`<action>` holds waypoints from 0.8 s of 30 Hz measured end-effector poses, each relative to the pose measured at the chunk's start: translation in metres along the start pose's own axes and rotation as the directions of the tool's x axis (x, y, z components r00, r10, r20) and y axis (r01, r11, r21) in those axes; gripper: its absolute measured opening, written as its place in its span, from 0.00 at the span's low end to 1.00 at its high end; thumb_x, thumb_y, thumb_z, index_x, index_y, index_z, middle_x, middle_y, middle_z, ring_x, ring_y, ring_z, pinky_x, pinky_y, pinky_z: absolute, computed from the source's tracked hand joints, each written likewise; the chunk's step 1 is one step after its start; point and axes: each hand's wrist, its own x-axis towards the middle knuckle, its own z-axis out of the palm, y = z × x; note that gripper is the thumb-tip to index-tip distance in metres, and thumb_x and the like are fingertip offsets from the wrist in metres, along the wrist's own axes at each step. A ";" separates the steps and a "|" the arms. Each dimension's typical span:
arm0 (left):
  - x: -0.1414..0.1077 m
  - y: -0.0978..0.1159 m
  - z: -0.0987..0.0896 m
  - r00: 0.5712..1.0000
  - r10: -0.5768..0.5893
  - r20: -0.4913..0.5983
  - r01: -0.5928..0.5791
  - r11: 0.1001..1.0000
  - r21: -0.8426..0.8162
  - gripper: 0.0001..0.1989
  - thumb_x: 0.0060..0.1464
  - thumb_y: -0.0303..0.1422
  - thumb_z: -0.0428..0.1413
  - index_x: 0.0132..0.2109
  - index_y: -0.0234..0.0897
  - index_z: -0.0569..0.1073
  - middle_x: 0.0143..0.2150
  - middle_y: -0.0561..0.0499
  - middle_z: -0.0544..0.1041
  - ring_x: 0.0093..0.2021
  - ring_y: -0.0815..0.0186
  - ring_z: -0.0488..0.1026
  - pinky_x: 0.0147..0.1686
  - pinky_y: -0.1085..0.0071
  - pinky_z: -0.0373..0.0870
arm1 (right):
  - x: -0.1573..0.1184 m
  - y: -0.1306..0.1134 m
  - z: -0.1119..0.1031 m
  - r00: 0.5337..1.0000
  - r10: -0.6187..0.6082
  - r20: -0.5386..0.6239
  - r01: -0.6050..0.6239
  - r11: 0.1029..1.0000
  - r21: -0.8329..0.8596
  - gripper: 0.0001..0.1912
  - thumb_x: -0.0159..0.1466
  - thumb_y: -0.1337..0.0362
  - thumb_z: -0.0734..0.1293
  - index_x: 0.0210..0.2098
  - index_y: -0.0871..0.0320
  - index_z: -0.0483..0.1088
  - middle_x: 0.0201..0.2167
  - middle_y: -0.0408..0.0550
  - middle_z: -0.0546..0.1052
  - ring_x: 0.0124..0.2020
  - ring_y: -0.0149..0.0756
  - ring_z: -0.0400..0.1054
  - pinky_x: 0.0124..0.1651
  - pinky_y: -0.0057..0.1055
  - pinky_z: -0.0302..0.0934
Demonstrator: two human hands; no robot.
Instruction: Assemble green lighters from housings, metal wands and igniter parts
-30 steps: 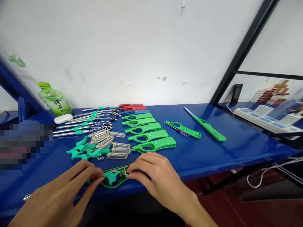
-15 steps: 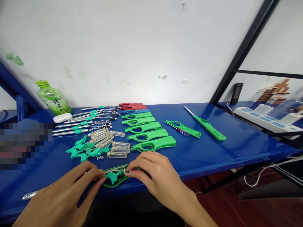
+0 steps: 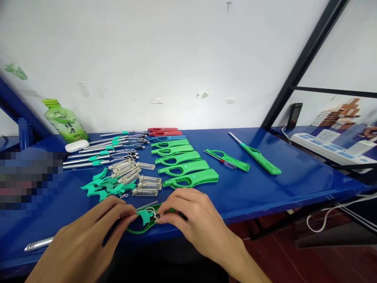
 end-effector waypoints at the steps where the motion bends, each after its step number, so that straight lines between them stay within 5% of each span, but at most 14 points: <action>1: 0.000 -0.001 0.001 1.000 0.005 0.003 -0.005 1.000 -0.008 0.15 0.77 0.29 0.44 0.53 0.44 0.75 0.46 0.50 0.80 0.40 0.64 0.84 0.24 0.72 0.72 | 0.000 0.000 0.000 1.000 -0.004 -0.001 0.004 1.000 -0.008 0.08 0.77 0.58 0.72 0.42 0.53 0.81 0.39 0.41 0.85 0.40 0.34 0.79 0.45 0.31 0.69; 8: -0.004 -0.003 0.004 0.999 -0.024 0.041 0.025 0.999 -0.043 0.21 0.68 0.20 0.46 0.57 0.46 0.74 0.51 0.50 0.80 0.38 0.66 0.84 0.26 0.75 0.73 | -0.001 0.000 0.001 1.000 -0.024 -0.012 0.023 0.998 -0.052 0.10 0.78 0.56 0.70 0.43 0.53 0.82 0.39 0.42 0.85 0.40 0.35 0.79 0.45 0.32 0.69; 24: -0.006 -0.010 0.005 0.999 0.027 0.039 -0.026 0.999 -0.025 0.24 0.66 0.20 0.45 0.60 0.46 0.74 0.53 0.50 0.81 0.37 0.66 0.86 0.29 0.75 0.79 | -0.004 0.003 0.003 0.999 -0.024 -0.022 0.023 0.999 -0.050 0.03 0.75 0.63 0.74 0.43 0.54 0.81 0.40 0.40 0.85 0.41 0.34 0.78 0.46 0.31 0.67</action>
